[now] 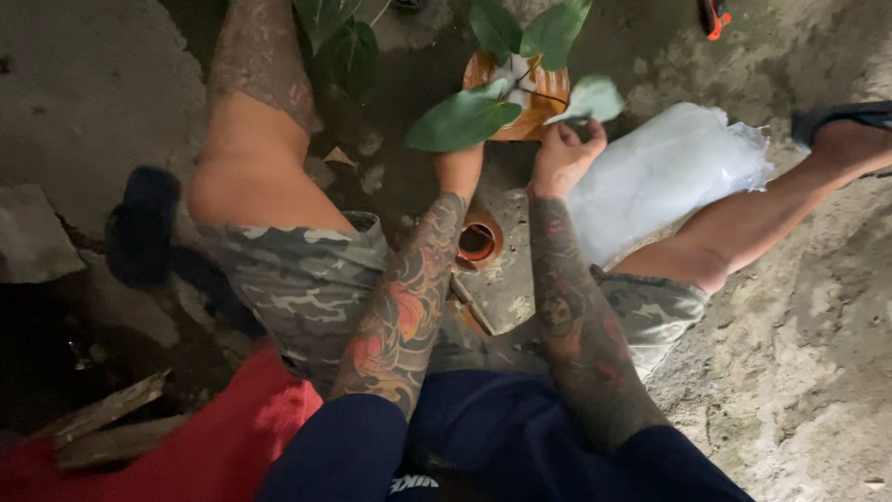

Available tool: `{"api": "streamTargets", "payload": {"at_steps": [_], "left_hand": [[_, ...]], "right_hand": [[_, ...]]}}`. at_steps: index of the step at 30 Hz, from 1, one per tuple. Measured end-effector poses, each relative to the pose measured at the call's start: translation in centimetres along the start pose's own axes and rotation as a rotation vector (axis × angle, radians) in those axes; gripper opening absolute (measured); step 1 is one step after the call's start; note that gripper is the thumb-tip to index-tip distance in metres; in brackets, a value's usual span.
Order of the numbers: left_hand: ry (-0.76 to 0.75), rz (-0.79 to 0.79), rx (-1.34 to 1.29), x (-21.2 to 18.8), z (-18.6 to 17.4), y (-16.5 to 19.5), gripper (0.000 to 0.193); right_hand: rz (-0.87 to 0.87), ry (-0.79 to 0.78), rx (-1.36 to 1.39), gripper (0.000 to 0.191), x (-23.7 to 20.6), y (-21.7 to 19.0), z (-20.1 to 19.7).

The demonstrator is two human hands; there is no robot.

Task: The person sits on the floor and wraps a potted plant with bubble wrap and orange packing tape. They secure the bubble wrap around the pot and leaves, then repeatedly apply tape to hold the wrapping in place.

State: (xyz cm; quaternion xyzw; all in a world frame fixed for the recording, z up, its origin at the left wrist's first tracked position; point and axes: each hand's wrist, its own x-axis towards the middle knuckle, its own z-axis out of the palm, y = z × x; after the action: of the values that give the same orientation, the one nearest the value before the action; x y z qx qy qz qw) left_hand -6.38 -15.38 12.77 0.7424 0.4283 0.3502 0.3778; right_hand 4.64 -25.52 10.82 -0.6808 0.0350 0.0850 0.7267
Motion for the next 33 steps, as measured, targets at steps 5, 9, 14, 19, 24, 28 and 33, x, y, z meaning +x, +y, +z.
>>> {"api": "streamTargets", "payload": {"at_steps": [5,9,14,19,24,28,33], "left_hand": [[-0.088,-0.26,-0.158,0.1,1.6,0.6,0.031],[-0.086,-0.414,-0.047,0.3,2.7,0.3,0.038],[-0.14,-0.529,0.18,0.5,3.9,-0.7,0.039],[-0.037,-0.269,0.098,0.2,4.6,-2.0,0.042],[-0.045,-0.163,0.238,-0.2,4.9,-2.4,0.036],[-0.105,-0.142,0.165,-0.6,5.0,-2.1,0.027],[-0.055,-0.097,0.31,-0.7,4.7,-1.4,0.023]], "right_hand": [[0.039,-0.008,-0.144,0.068,2.2,-0.6,-0.4],[0.043,-0.002,-0.277,0.07,3.5,-0.4,0.0],[-0.162,-0.072,-0.412,0.064,4.5,0.8,0.2],[-0.423,-0.137,-0.618,0.055,3.9,1.3,0.1],[-0.466,-0.122,-0.722,0.058,3.2,0.6,0.7],[-0.439,-0.171,-0.55,0.057,2.7,0.6,0.9],[-0.378,-0.155,-0.456,0.06,2.3,0.7,1.5]]}}
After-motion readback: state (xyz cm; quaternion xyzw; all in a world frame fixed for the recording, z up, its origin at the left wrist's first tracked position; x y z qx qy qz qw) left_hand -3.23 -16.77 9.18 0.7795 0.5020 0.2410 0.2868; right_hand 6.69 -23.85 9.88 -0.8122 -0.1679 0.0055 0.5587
